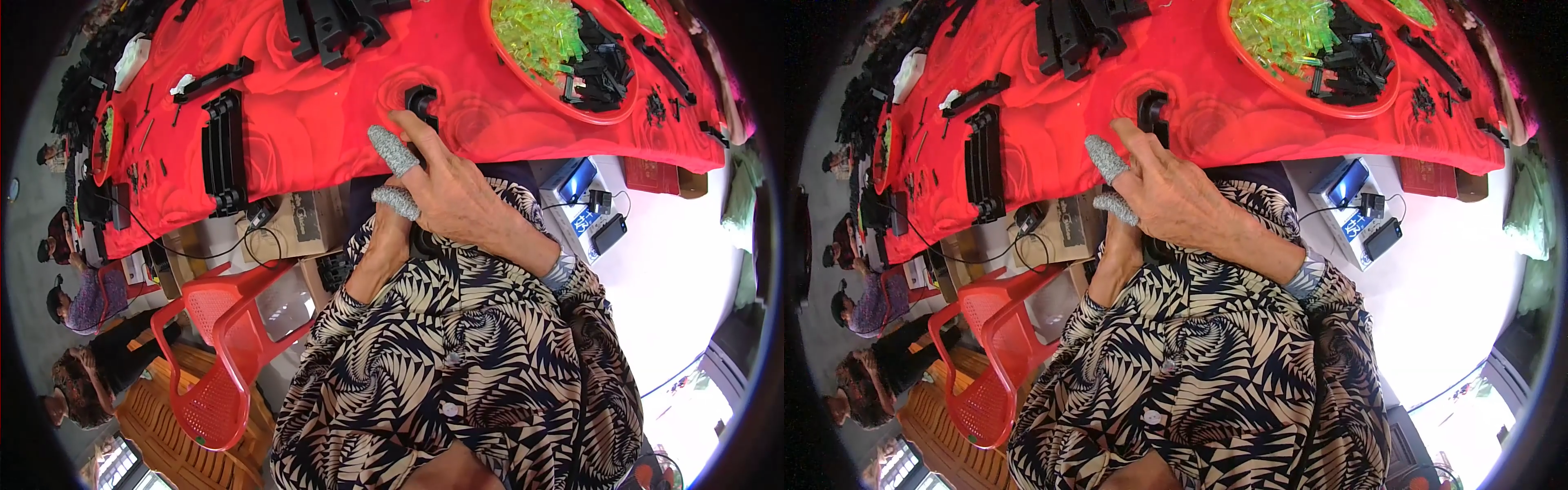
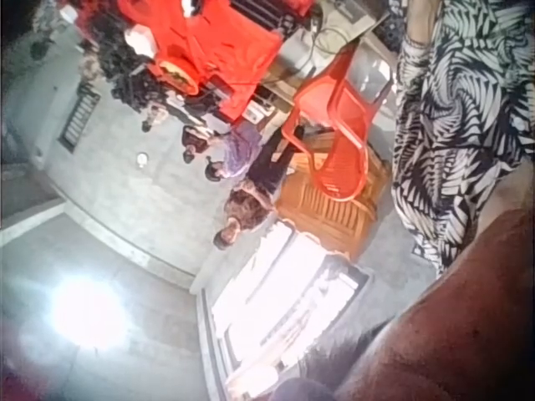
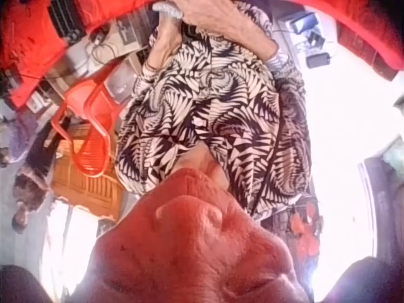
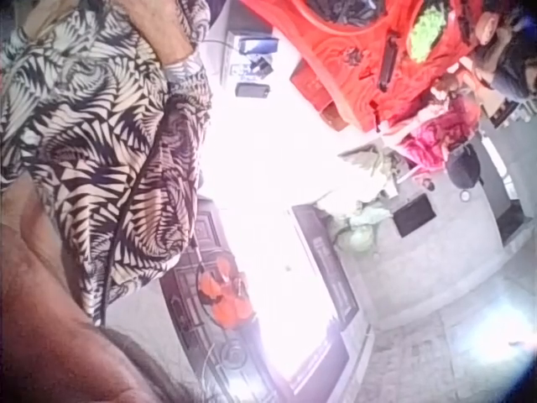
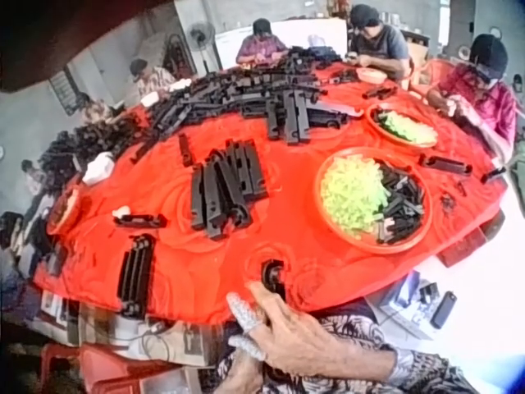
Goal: The person assembles plastic and rubber components by hand, fitting rubber seals and plastic pins into black plastic parts at a workbench.
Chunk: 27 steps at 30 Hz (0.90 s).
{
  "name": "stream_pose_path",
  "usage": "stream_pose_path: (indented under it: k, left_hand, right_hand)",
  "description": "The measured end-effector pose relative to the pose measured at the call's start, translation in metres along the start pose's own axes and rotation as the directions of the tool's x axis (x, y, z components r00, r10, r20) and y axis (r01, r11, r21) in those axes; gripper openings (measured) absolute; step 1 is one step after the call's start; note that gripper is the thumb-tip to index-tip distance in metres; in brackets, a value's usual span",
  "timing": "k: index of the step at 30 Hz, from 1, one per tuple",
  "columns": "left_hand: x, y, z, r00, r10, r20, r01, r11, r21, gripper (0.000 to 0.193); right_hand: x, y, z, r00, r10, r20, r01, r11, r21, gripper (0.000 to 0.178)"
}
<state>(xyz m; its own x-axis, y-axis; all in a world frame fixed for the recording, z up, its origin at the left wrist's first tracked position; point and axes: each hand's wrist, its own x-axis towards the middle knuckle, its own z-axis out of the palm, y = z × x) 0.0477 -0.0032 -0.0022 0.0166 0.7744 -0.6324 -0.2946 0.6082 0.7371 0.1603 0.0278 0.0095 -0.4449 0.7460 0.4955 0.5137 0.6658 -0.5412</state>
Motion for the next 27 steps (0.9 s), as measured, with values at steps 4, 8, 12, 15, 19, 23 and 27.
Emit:
stream_pose_path:
  k: [4,8,12,15,19,23,27]
  left_hand:
    - [0.003,0.001,0.002,0.997,-0.021,0.070,0.027,0.996,-0.085,0.034]
    - [0.011,-0.002,-0.004,0.965,-0.108,0.241,0.147,0.978,-0.151,0.049]
    - [0.012,0.003,-0.004,0.899,-0.123,0.421,0.200,0.969,-0.145,0.060]
    - [0.015,0.003,-0.004,0.887,-0.137,0.441,0.222,0.964,-0.147,0.059]
    - [0.017,-0.001,-0.009,0.867,-0.163,0.471,0.281,0.940,-0.194,0.059]
    - [0.017,0.004,-0.014,0.869,-0.119,0.479,0.311,0.887,-0.342,0.053]
    - [0.022,0.001,-0.017,0.835,-0.085,0.544,0.336,0.861,-0.381,0.055]
  right_hand:
    - [0.003,0.005,-0.004,0.997,0.080,-0.004,-0.080,0.996,0.031,0.050]
    - [0.006,0.016,-0.010,0.978,0.179,-0.106,-0.163,0.976,0.146,0.048]
    - [0.012,0.021,-0.019,0.960,0.254,-0.119,-0.216,0.940,0.266,0.043]
    - [0.014,0.025,-0.020,0.951,0.286,-0.113,-0.234,0.911,0.339,0.042]
    - [0.027,0.023,-0.026,0.952,0.301,-0.061,-0.257,0.890,0.376,0.036]
    - [0.041,0.015,-0.057,0.798,0.494,0.344,-0.580,0.480,0.658,0.039]
    - [0.038,0.016,-0.064,0.824,0.540,0.170,-0.464,0.471,0.750,0.032]
